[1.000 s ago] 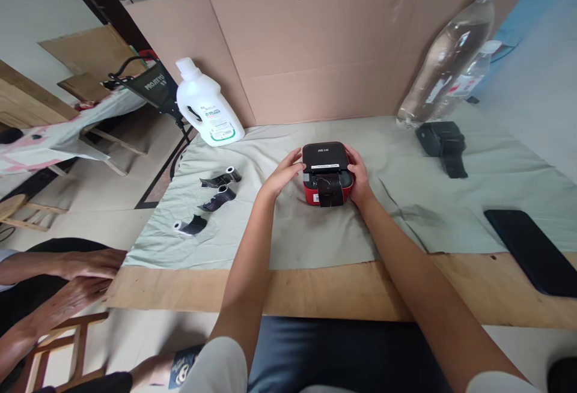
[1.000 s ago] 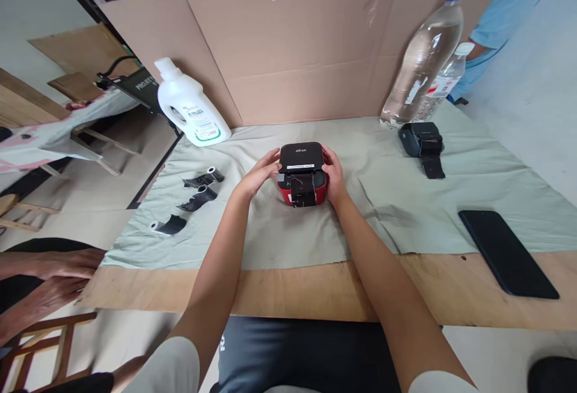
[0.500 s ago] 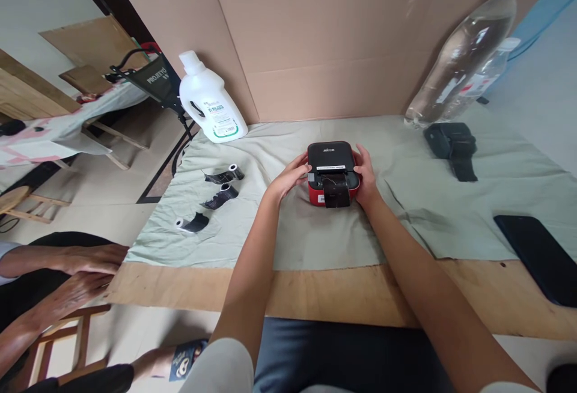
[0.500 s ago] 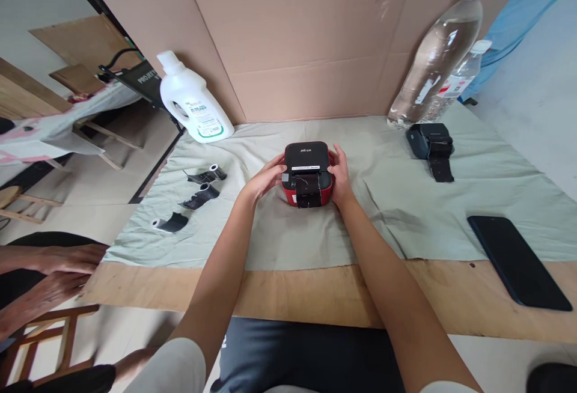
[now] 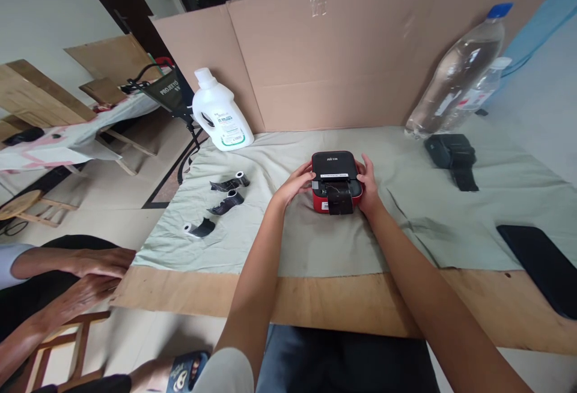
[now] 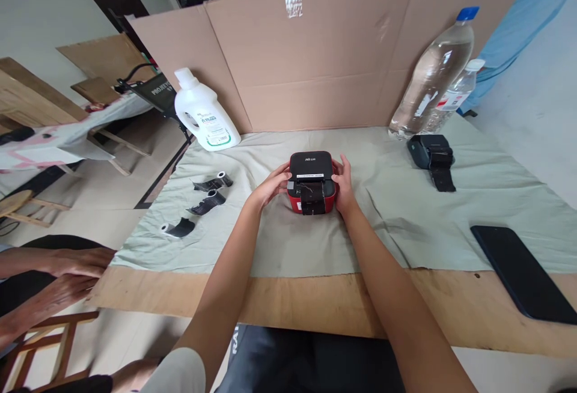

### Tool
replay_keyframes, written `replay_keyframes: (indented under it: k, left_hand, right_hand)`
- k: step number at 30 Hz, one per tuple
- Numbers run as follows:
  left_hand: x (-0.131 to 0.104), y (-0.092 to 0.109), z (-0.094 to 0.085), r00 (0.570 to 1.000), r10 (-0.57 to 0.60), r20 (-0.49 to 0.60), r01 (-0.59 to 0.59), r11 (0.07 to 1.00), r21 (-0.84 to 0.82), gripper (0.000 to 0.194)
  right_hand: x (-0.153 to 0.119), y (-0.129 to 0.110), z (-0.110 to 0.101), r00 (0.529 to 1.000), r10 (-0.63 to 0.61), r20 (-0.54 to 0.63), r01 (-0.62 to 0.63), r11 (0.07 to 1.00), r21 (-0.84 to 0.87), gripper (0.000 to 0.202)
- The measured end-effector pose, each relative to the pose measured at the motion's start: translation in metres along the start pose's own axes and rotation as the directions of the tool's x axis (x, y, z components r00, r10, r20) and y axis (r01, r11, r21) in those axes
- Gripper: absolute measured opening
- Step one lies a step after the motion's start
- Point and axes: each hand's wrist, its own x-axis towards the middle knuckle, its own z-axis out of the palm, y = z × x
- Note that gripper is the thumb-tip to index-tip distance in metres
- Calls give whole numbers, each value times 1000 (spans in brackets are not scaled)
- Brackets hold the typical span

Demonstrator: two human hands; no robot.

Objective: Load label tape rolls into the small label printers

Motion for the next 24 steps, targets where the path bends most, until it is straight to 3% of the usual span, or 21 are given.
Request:
replay_keyframes:
  k: [8, 15, 24]
  left_hand:
    - [-3, 5, -1, 999, -33, -2, 33, 999, -6, 81]
    - [-8, 10, 1, 1000, -16, 25, 15, 999, 38, 83]
    - [-8, 12, 3, 999, -5, 46, 3, 999, 34, 85]
  right_hand:
    - [-2, -2, 2, 998, -30, 53, 32, 998, -54, 60]
    - [-1, -5, 0, 998, 36, 50, -37, 999, 12, 76]
    - [1, -9, 2, 998, 50, 30, -50, 999, 14, 69]
